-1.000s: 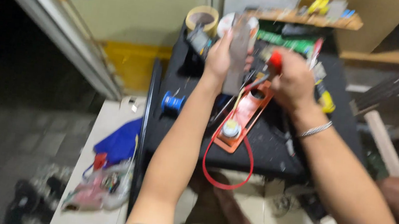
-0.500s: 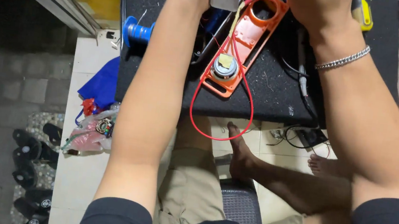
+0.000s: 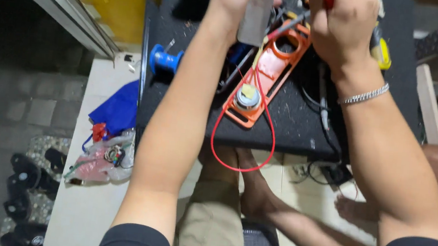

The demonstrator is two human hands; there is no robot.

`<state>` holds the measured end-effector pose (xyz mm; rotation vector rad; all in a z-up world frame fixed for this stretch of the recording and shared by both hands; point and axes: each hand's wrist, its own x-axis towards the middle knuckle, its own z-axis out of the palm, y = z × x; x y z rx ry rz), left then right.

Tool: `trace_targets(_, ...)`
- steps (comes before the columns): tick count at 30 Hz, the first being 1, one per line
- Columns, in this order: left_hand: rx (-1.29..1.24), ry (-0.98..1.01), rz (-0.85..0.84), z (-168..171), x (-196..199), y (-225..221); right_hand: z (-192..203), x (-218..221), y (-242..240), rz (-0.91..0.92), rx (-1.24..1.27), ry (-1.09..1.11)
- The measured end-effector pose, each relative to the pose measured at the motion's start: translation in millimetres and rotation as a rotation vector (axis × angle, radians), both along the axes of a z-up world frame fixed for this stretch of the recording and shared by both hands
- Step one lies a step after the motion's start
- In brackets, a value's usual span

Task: Filing and smoothing the edges of a plastic component using a hand tool at a repair bench.

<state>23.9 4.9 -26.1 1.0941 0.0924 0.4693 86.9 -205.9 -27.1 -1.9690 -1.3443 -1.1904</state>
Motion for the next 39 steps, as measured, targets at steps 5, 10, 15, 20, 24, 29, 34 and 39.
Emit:
trace_targets(5,0.013,-0.006,0.021,44.0,-38.1,-17.9,29.6,-32.0,4.5,0.1,-0.022,0.101)
trace_targets(10,-0.037,0.144,0.007,70.7,-49.1,-24.3,21.6,-19.5,9.0,0.115,0.009,0.266)
trace_targets(15,-0.105,0.128,-0.037,35.0,-25.3,-11.1,47.9,-45.0,22.4,0.187,0.112,0.145)
trace_targets(20,-0.144,0.14,-0.06,30.4,-25.1,-13.0,47.3,-47.7,20.7,0.166,0.114,0.162)
trace_targets(24,-0.228,0.159,-0.086,40.6,-27.7,-17.2,31.4,-31.5,18.4,0.146,0.123,0.216)
trace_targets(29,-0.205,0.18,-0.101,49.1,-36.6,-14.0,36.7,-30.4,18.2,0.054,0.104,0.137)
trace_targets(34,-0.191,0.16,-0.091,40.3,-35.2,-12.4,62.7,-38.3,22.5,-0.047,0.05,0.097)
trace_targets(39,-0.164,0.177,-0.044,60.5,-51.1,-24.1,69.3,-12.4,39.2,-0.052,-0.043,-0.003)
